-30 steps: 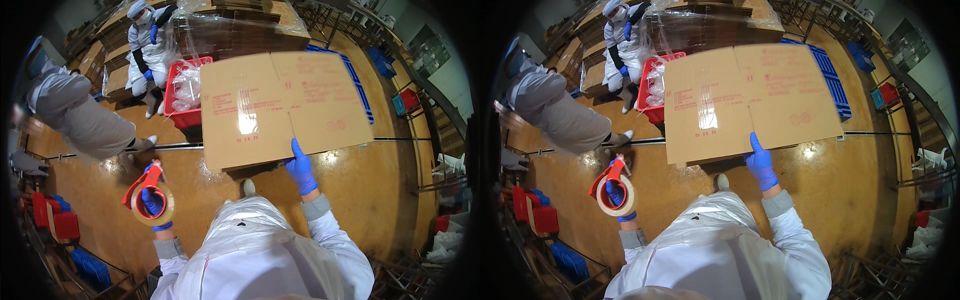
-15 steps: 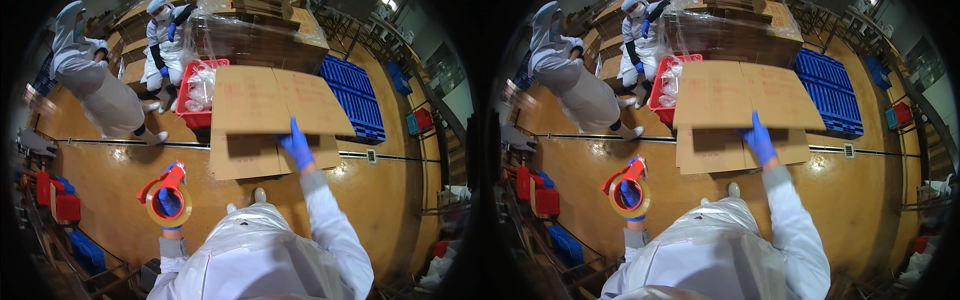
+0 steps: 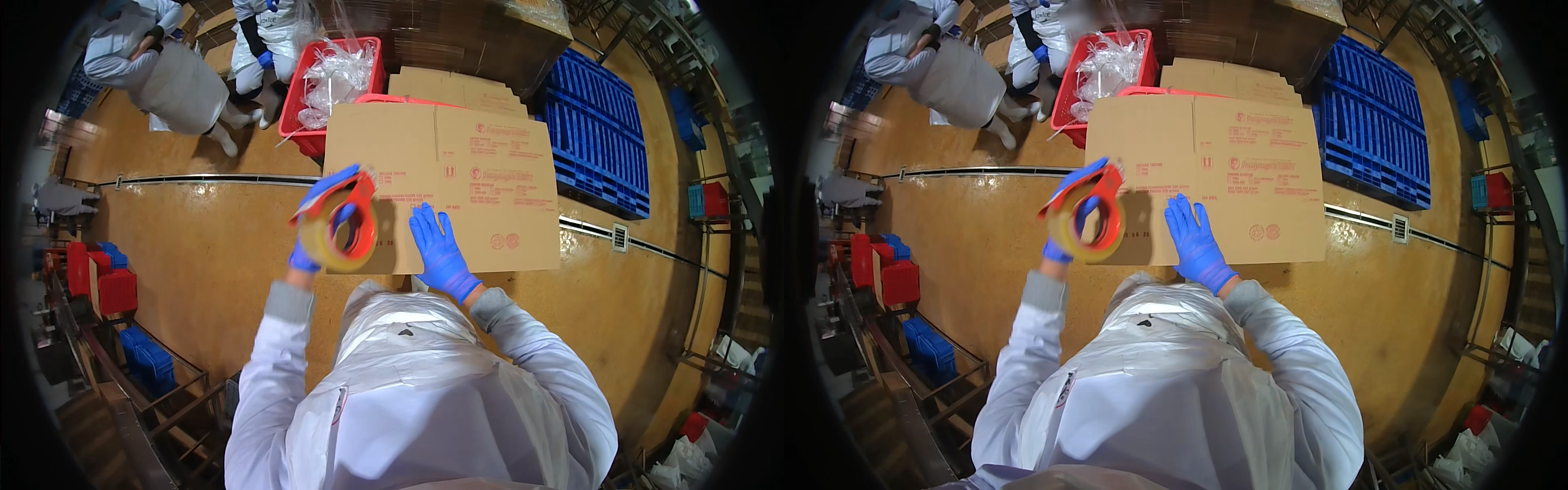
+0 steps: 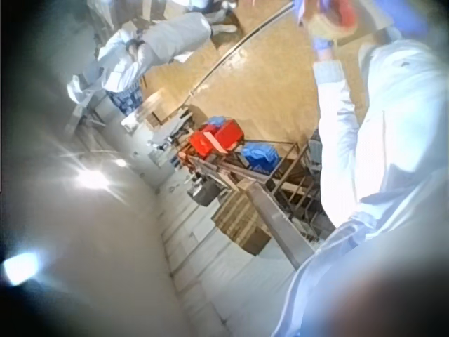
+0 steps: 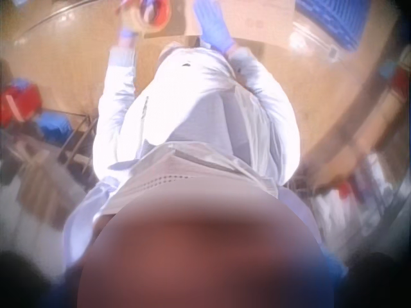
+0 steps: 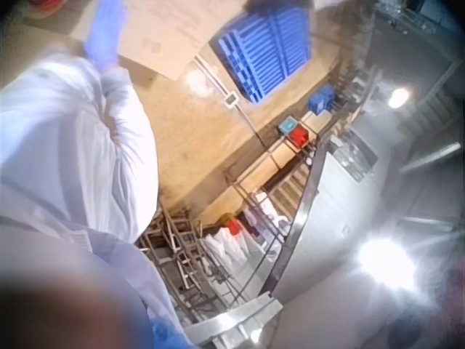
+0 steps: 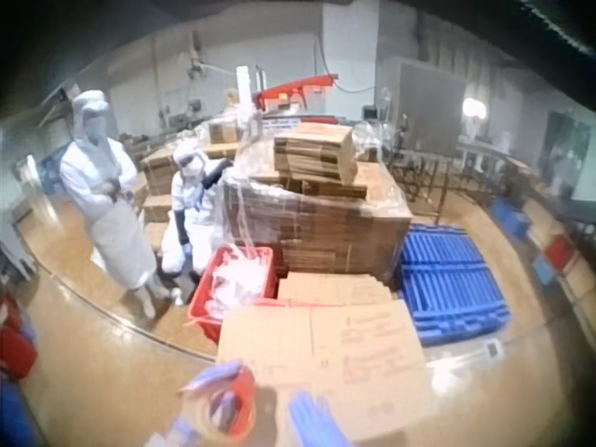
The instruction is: The person tapes cardboard boxes on a conveyor belt using a handheld tape dispenser. They repeatedly apply tape across the top seam of each box and move the sealed boxes along the line. Other workers in protective gear are visible in the background.
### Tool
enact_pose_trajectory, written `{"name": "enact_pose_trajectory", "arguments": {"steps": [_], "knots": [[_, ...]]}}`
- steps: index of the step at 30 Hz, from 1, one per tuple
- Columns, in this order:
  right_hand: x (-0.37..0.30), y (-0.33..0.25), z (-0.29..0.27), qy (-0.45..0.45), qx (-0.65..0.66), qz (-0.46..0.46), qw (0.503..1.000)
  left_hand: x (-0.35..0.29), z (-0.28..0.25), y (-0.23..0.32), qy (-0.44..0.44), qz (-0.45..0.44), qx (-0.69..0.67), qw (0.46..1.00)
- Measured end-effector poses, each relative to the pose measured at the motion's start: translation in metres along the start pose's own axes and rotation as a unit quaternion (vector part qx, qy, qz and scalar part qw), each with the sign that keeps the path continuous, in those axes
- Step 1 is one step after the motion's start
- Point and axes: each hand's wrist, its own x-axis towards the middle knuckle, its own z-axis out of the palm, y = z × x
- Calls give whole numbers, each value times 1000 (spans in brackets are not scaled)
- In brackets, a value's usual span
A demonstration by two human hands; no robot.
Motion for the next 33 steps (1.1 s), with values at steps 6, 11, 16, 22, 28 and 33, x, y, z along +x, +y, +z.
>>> {"name": "enact_pose_trajectory", "arguments": {"steps": [6,11,16,22,28,33], "knots": [[4,7,0,14,122,-4,992,100,32,-66,-96,-193,-263,941],[5,5,-5,-35,44,13,998,50,37,-57,-129,-352,-268,887],[4,4,-5,-34,83,23,996,-35,24,-38,-233,-222,-132,938],[2,-8,-6,40,166,3,985,-44,18,-126,-61,-387,-394,831],[18,6,-15,152,241,15,959,-57,-21,-51,152,-147,71,975],[5,24,-172,255,327,-36,910,-38,-152,61,214,31,-703,678]]}}
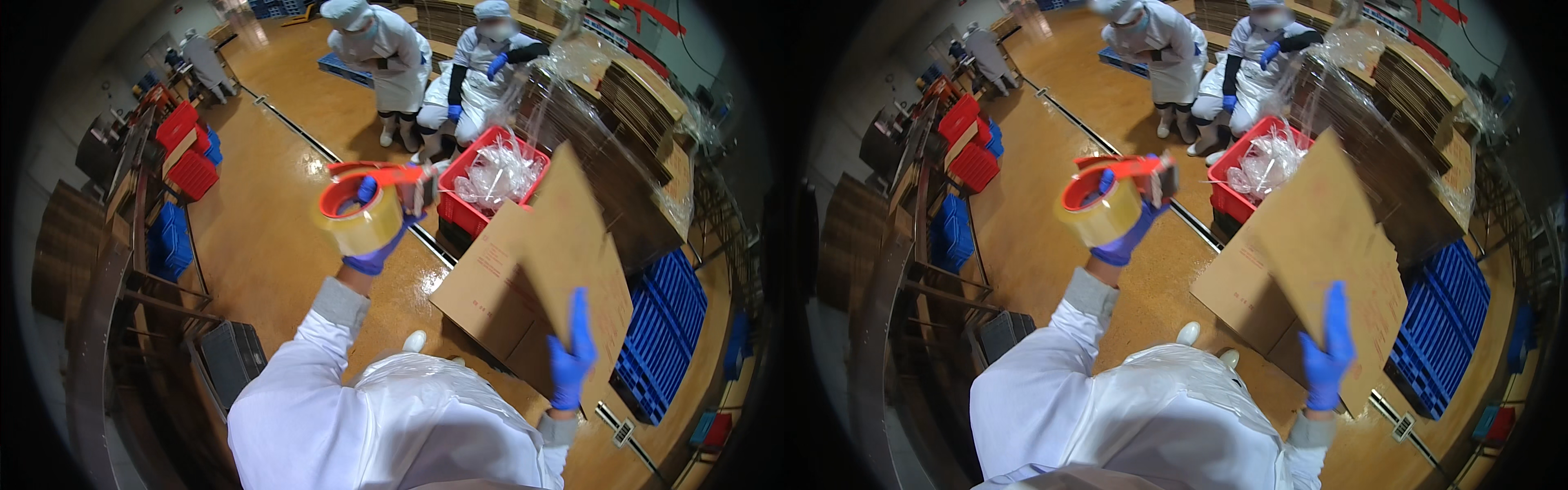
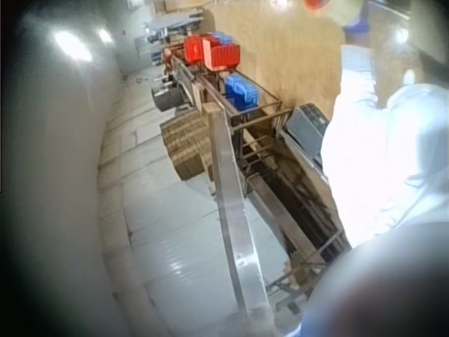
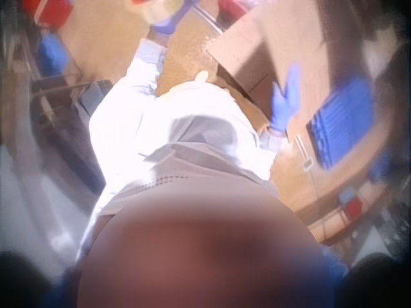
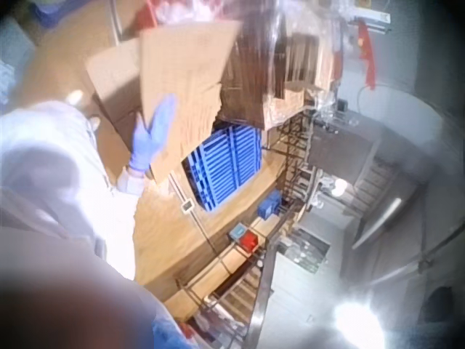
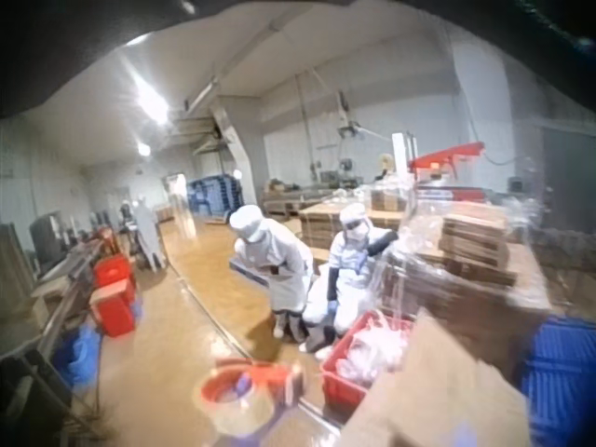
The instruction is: The person tapes cardboard boxes on a conveyor belt using a handheld tape dispenser. They repeatedly apply tape across the top seam of each box and move the sealed boxes along the line. Other workers in protective gear are visible in the background.
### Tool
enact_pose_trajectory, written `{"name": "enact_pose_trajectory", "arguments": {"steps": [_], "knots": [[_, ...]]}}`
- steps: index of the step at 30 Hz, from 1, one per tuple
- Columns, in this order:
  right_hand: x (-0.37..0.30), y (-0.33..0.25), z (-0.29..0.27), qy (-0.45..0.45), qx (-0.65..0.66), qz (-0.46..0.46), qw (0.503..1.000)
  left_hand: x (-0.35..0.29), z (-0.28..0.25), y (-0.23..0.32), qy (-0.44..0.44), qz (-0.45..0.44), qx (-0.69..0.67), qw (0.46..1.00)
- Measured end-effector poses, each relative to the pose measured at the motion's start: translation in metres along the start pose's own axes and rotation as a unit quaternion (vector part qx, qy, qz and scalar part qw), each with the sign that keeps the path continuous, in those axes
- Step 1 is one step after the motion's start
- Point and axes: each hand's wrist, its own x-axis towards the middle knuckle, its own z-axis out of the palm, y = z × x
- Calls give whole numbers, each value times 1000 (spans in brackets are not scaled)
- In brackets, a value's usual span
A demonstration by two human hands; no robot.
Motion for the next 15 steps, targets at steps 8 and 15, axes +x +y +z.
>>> {"name": "enact_pose_trajectory", "arguments": {"steps": [8,15], "knots": [[-94,46,-10,408,405,313,756,-14,-39,0,39,-12,171,984],[-186,70,56,-253,293,524,759,-69,-122,-41,96,-117,305,940]]}}
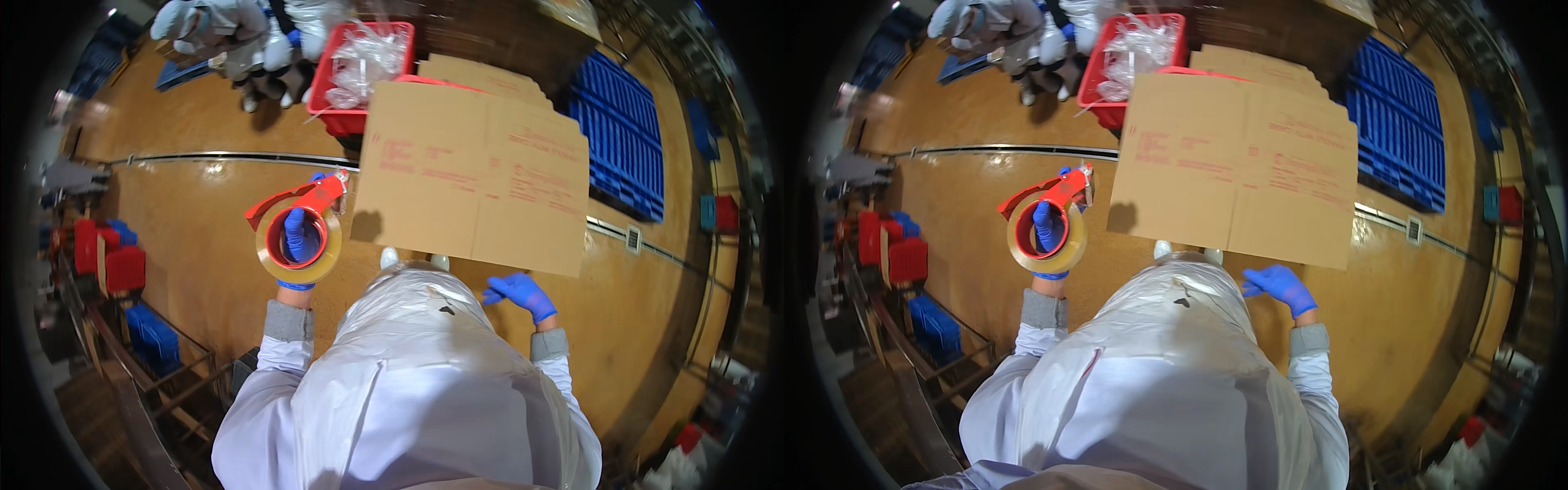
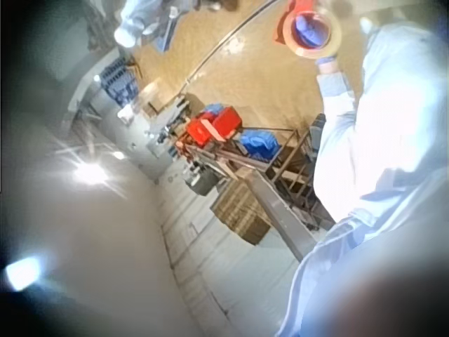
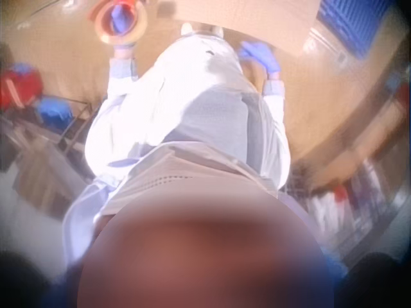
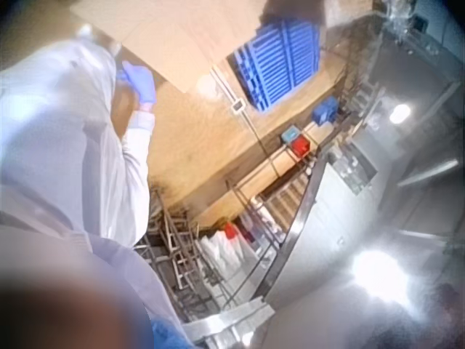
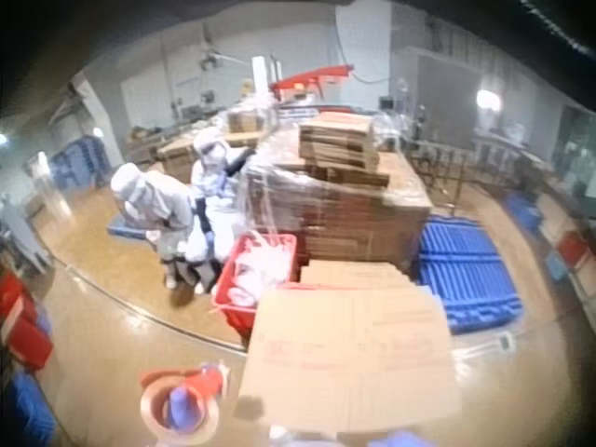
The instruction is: The person tapes cardboard boxes on a conveyor belt using a handheld tape dispenser. They repeatedly apply tape across the top seam of each box and move the sealed boxes along the line. Other workers in protective gear are visible in the background.
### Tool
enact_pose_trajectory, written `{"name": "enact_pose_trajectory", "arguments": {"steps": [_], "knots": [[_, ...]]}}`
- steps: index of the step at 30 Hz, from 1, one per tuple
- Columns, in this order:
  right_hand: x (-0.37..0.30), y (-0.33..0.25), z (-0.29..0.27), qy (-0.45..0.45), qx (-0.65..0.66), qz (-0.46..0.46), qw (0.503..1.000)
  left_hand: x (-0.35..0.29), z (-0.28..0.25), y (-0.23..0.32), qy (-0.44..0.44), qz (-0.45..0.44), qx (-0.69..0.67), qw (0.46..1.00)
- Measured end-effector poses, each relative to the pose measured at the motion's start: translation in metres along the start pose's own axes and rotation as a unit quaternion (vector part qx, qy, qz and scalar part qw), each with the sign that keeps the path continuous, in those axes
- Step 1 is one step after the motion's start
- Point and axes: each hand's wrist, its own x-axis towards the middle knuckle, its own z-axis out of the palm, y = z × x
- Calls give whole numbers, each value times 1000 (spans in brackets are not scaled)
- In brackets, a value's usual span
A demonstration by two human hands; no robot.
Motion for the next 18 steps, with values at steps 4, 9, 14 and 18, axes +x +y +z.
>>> {"name": "enact_pose_trajectory", "arguments": {"steps": [4,9,14,18], "knots": [[5,-77,49,179,-301,-275,895,50,45,-30,-135,24,302,943],[92,-65,63,274,-643,-232,677,159,128,-66,-275,164,406,856],[87,-68,63,250,-614,-241,709,182,106,-88,-176,-303,237,906],[87,-67,62,248,-616,-224,713,102,95,-77,-208,-298,261,894]]}}
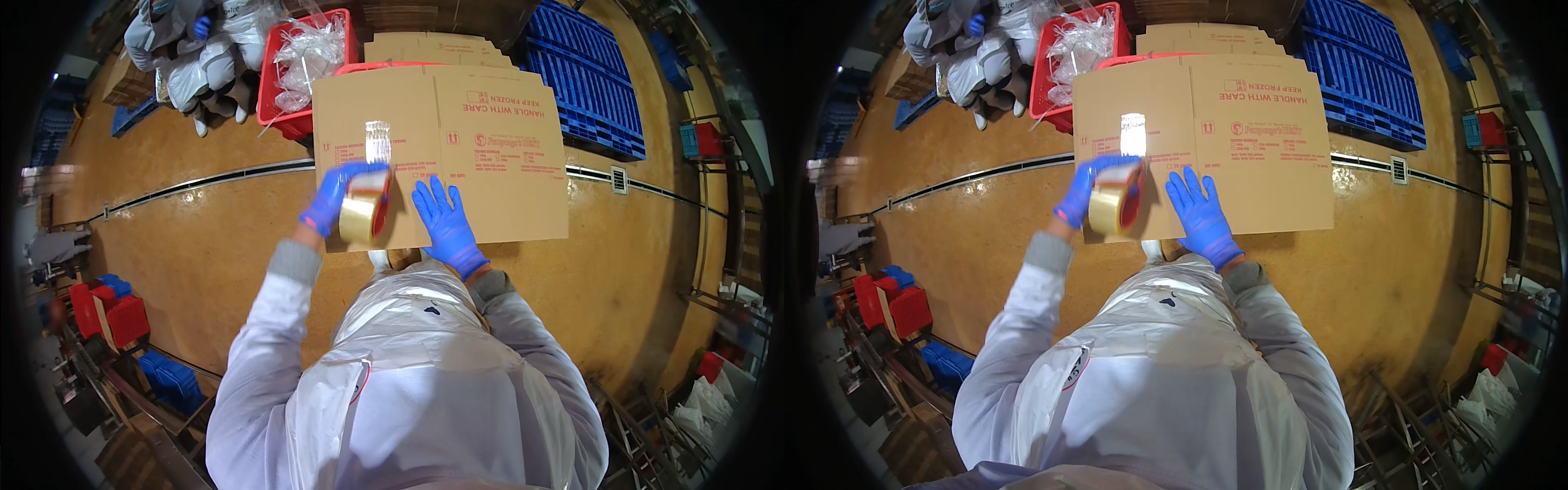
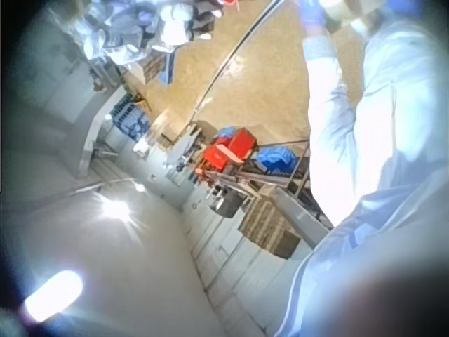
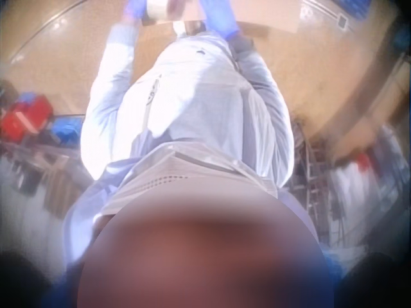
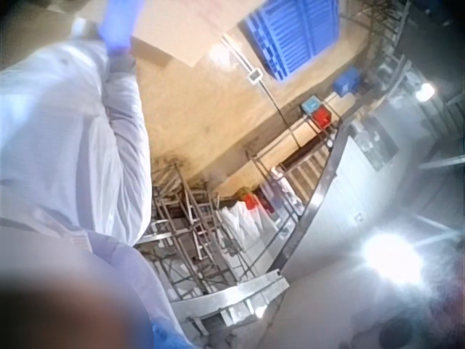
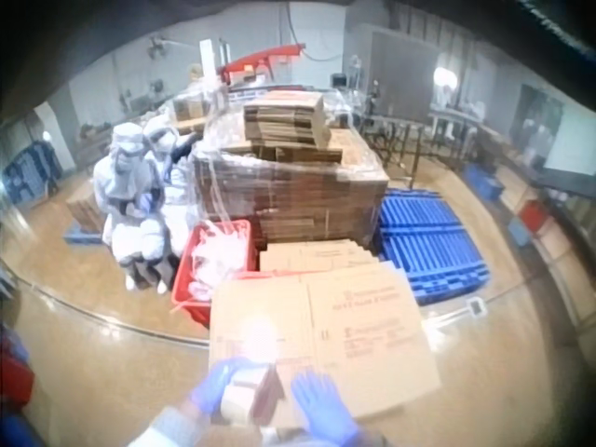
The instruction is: The person tapes cardboard boxes on a conveyor belt using a handheld tape dispenser. They repeatedly apply tape across the top seam of each box and move the sealed boxes along the line. Other workers in protective gear are visible in the background.
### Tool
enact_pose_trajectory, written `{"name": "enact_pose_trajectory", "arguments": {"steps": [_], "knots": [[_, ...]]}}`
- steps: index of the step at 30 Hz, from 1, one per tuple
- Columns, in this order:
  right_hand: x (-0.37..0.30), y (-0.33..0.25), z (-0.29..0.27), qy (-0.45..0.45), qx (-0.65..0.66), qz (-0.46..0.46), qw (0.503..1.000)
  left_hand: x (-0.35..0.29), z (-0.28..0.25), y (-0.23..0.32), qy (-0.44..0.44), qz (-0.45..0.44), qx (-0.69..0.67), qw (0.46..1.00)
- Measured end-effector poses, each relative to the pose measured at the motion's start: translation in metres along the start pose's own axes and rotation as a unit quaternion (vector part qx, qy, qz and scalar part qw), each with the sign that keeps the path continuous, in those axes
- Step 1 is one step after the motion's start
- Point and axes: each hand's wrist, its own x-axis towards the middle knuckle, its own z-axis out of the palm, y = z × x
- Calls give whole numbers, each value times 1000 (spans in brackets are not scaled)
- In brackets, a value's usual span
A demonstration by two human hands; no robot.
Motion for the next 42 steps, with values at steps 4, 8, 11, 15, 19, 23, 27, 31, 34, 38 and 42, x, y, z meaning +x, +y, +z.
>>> {"name": "enact_pose_trajectory", "arguments": {"steps": [4,8,11,15,19,23,27,31,34,38,42], "knots": [[1,0,-2,-1,24,-2,1000,-39,1,-33,-45,75,189,978],[-2,-2,-4,30,48,0,998,-2,-51,-74,56,40,-46,997],[-8,-3,-4,16,-8,-29,999,15,-72,-102,106,43,-136,984],[-14,-7,-20,-1,92,-51,994,-4,-56,-114,150,34,-70,986],[6,9,-19,39,94,-80,992,-24,-42,-112,154,92,-102,979],[93,79,-74,142,48,-29,988,-50,-55,-8,144,220,-184,947],[115,75,-105,119,18,-12,993,-70,-70,45,221,281,-306,882],[39,7,-33,-56,-9,-60,997,-31,-98,-1,237,267,-165,919],[17,5,-13,-4,-29,-55,998,13,-47,23,157,298,126,933],[16,7,-26,-7,42,-55,998,74,-28,58,70,331,215,916],[19,6,-26,-29,39,-52,997,85,-39,32,18,1,-74,997]]}}
